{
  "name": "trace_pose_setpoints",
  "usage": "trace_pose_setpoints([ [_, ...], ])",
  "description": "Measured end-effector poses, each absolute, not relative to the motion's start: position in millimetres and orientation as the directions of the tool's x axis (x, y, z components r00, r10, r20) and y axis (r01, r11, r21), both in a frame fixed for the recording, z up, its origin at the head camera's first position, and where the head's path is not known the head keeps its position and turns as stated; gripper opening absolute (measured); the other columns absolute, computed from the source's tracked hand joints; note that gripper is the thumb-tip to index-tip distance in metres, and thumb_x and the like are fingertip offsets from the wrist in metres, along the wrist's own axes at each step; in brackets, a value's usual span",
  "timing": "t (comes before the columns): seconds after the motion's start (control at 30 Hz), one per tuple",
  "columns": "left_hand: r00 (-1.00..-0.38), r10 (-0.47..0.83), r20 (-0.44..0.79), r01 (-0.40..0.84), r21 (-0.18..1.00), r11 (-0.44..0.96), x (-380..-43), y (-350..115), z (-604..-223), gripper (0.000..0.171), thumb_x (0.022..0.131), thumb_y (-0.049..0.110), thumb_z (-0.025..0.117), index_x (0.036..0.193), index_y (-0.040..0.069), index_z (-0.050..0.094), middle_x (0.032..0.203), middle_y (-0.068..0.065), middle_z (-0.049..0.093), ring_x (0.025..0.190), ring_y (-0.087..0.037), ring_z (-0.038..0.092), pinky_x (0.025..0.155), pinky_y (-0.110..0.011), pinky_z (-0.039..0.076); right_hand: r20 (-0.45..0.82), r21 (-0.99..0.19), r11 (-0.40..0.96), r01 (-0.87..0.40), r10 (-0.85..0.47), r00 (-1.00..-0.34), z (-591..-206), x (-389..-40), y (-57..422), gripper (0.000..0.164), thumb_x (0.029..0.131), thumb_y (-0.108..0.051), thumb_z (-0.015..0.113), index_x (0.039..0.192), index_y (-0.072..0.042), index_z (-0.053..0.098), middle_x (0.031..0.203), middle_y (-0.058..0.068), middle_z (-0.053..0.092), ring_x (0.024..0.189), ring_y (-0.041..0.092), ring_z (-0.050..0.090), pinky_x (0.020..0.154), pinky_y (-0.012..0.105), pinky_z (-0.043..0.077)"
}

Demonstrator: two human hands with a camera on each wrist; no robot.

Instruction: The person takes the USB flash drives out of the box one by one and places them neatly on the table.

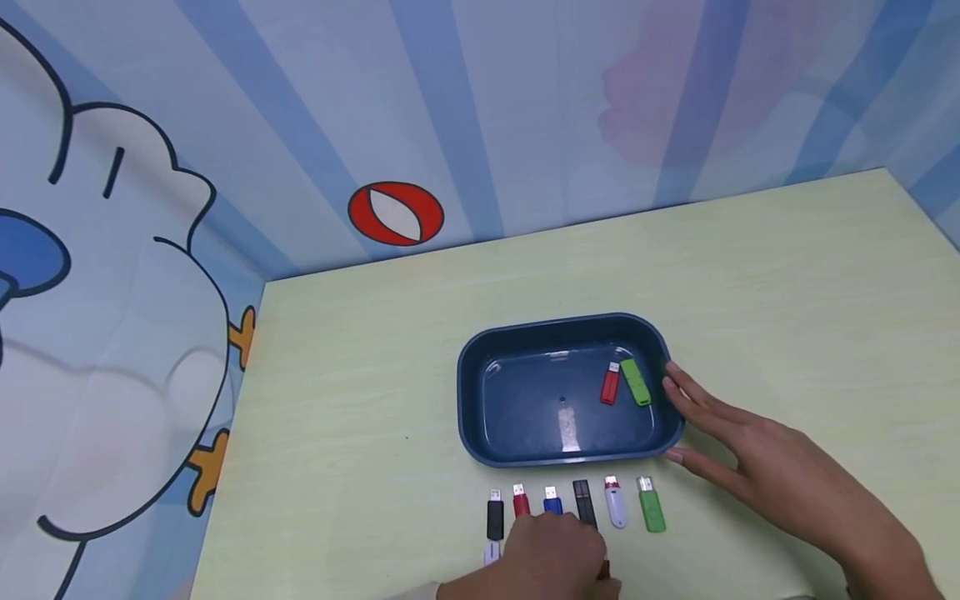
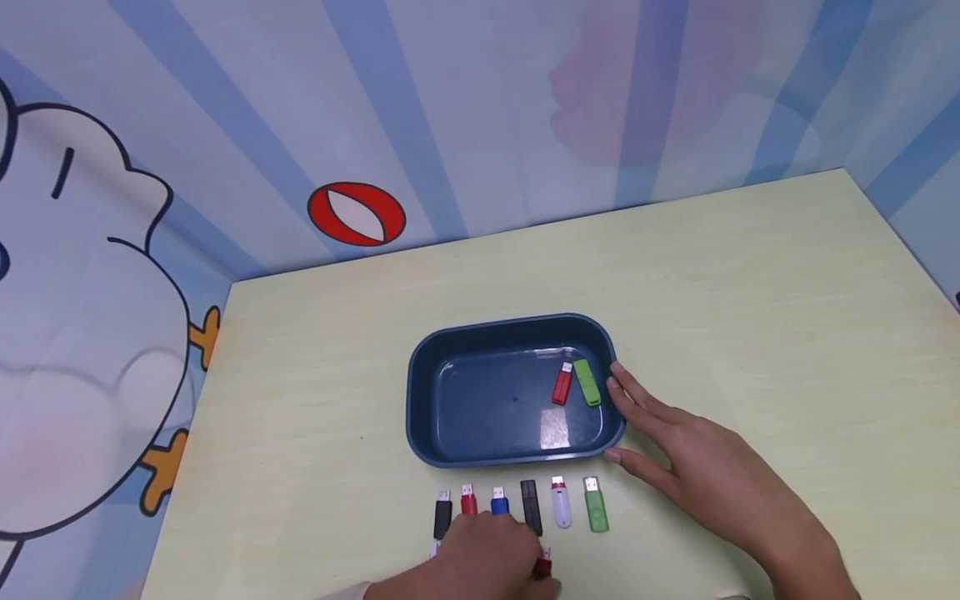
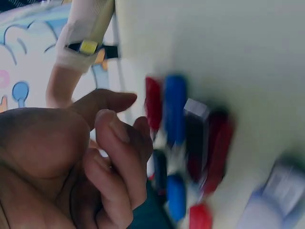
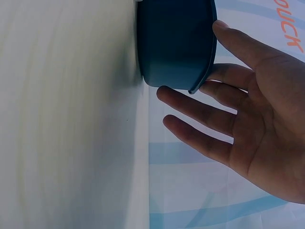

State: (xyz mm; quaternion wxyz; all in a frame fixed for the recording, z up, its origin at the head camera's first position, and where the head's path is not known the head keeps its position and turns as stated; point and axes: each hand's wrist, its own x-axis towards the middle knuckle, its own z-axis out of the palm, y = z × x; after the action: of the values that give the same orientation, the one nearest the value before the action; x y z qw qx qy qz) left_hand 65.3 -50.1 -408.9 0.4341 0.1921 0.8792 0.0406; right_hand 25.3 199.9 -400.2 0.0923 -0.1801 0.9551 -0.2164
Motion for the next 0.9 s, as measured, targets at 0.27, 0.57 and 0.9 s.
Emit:
trace_pose_setpoints([
  [0.27,-0.596,0.498,-0.63,0.373,0.331,0.867,43.4,-62.6,-376.2,0.031,0.09,0.044,0.086,0.109,0.021,0.079,0.07,0.009,0.067,0.062,-0.007,0.057,0.056,-0.025,0.047,-0.095,-0.444,0.842,-0.306,-0.384,-0.918,-400.3,24.1,200.2,0.083,0.098,-0.057,0.069,0.166,-0.021,0.037,0.175,0.003,0.029,0.139,0.043,0.059,0.097,0.059,0.058],
  [0.57,-0.504,0.608,-0.614,0.437,0.426,0.792,47.8,-61.1,-391.3,0.044,0.086,0.04,0.09,0.127,0.036,0.075,0.088,0.016,0.072,0.075,-0.003,0.057,0.069,-0.026,0.049,-0.099,-0.444,0.843,-0.304,-0.383,-0.918,-400.3,24.0,200.7,0.083,0.098,-0.057,0.069,0.166,-0.022,0.036,0.175,0.002,0.029,0.139,0.044,0.059,0.096,0.059,0.058],
  [0.9,-0.452,0.672,-0.587,0.504,0.453,0.735,50.6,-60.3,-403.2,0.039,0.091,0.038,0.086,0.128,0.033,0.074,0.091,0.015,0.071,0.075,0.0,0.056,0.067,-0.02,0.049,-0.096,-0.456,0.837,-0.303,-0.385,-0.918,-399.8,25.6,200.7,0.083,0.099,-0.058,0.068,0.166,-0.022,0.036,0.176,0.001,0.027,0.141,0.043,0.058,0.098,0.06,0.057],
])
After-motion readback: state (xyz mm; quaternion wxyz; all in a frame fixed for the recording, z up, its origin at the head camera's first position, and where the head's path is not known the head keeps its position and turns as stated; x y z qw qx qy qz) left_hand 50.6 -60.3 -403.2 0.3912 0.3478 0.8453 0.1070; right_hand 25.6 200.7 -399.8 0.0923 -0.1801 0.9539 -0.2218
